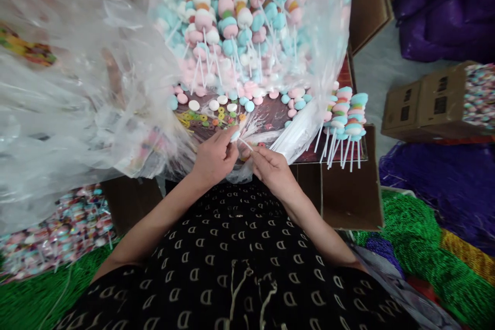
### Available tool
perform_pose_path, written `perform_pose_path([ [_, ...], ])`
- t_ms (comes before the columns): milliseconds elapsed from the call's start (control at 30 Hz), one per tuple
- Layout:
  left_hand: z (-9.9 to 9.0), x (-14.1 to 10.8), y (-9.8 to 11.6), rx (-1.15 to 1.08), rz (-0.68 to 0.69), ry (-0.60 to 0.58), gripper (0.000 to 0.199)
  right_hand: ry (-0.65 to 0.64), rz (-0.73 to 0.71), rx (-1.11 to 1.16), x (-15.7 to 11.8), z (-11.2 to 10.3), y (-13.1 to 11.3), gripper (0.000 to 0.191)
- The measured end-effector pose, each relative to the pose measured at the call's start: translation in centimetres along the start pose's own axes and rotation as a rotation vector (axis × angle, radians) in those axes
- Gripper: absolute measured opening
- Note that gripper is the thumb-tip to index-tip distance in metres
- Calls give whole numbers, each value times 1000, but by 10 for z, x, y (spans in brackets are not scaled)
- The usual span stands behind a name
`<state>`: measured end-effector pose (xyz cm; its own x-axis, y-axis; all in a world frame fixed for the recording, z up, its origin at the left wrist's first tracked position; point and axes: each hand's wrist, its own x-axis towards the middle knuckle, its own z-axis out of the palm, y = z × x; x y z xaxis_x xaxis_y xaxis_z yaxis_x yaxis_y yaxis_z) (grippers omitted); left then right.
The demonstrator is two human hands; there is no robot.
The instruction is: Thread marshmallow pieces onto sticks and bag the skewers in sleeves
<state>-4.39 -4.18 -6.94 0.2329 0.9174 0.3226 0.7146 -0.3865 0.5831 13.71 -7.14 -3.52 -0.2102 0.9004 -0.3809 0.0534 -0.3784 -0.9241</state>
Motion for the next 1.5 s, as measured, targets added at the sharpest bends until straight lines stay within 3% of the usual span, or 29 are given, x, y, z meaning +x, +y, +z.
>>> perform_pose_path([
  [100, -1, 0, 10, -41, 44, -39, 45, 12, -42, -46, 4, 3, 1, 35],
  [267, -5, 1, 18, -181, 93, -161, 47, 37, -101, -76, 13, 5, 6, 46],
  [400, -21, 9, 0, -259, -25, -78, 46, 33, -83, 87, 15, -1, 6, 45],
  [500, -29, 20, -25, -60, -134, 40, 31, 79, -55, 149, 15, -6, 6, 47],
  [633, -23, 31, -52, 213, -122, -52, 12, 100, -50, 175, 13, -8, 8, 44],
  [800, -13, 31, -57, 212, -94, -32, 11, 12, -25, 78, 12, -8, 9, 41],
  [967, -17, 26, -55, 184, -117, 3, 8, -30, -36, -79, 13, -10, 12, 37],
  [1067, -23, 25, -52, 58, -186, 33, 8, -26, -37, -104, 12, -10, 10, 35],
  [1333, -22, 22, -39, -695, -400, -8, 13, -130, -58, -49, 3, -5, -4, 34],
  [1500, -19, 19, -30, -743, -418, -18, 16, -107, -56, -102, 3, -4, -2, 33],
])
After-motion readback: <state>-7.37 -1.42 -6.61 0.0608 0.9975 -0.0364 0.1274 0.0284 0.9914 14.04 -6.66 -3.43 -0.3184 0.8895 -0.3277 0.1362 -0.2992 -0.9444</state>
